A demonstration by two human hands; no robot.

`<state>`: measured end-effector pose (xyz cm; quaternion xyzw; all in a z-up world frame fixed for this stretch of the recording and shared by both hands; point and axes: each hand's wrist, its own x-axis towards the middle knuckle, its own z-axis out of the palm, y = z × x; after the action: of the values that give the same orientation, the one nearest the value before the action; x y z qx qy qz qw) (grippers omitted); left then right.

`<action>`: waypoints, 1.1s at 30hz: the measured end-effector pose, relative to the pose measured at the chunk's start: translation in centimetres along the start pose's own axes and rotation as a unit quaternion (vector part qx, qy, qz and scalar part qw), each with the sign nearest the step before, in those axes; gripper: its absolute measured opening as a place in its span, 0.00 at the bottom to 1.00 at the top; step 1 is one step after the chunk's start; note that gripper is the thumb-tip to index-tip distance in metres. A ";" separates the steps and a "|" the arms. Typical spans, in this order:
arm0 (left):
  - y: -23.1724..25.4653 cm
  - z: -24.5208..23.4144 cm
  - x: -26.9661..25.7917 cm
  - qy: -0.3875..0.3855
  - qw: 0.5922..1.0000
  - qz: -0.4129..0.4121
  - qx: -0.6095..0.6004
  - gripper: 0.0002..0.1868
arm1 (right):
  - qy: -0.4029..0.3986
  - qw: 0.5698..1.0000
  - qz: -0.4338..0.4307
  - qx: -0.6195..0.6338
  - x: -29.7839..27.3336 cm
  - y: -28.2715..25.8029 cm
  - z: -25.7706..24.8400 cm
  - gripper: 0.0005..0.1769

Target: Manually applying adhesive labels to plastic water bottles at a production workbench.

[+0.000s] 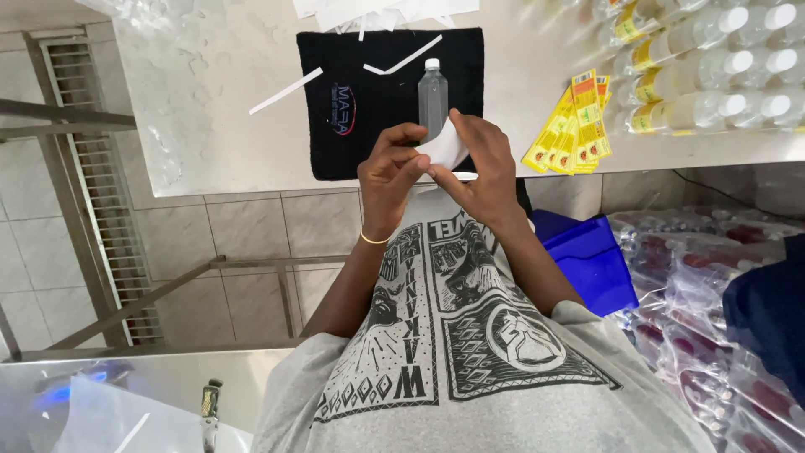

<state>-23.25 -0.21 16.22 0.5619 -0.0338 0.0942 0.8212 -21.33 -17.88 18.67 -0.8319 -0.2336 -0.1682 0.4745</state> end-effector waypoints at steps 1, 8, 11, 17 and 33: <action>0.1 0.1 -0.2 -0.023 1.000 -0.002 -0.009 0.06 | -0.023 1.000 0.000 0.015 -0.6 0.4 0.2 0.40; 0.9 -0.1 0.2 -0.078 0.996 0.041 0.025 0.04 | -0.087 0.992 0.034 0.083 -1.4 0.6 0.5 0.26; 0.0 -1.0 0.2 -0.086 0.995 0.042 -0.019 0.05 | -0.110 0.986 0.038 0.115 -1.5 0.5 0.5 0.22; -2.1 -2.6 -0.6 -0.054 0.995 0.067 -0.043 0.05 | -0.099 0.985 0.054 0.131 -0.6 -1.3 0.0 0.19; -0.7 -2.1 -1.5 -0.069 0.991 0.072 -0.091 0.06 | 0.074 0.987 -0.120 -0.079 -0.6 -1.6 -0.8 0.23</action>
<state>-24.69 1.27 14.57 0.4862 -0.1391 0.1106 0.8556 -22.72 -17.99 19.88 -0.8177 -0.2824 -0.3031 0.3997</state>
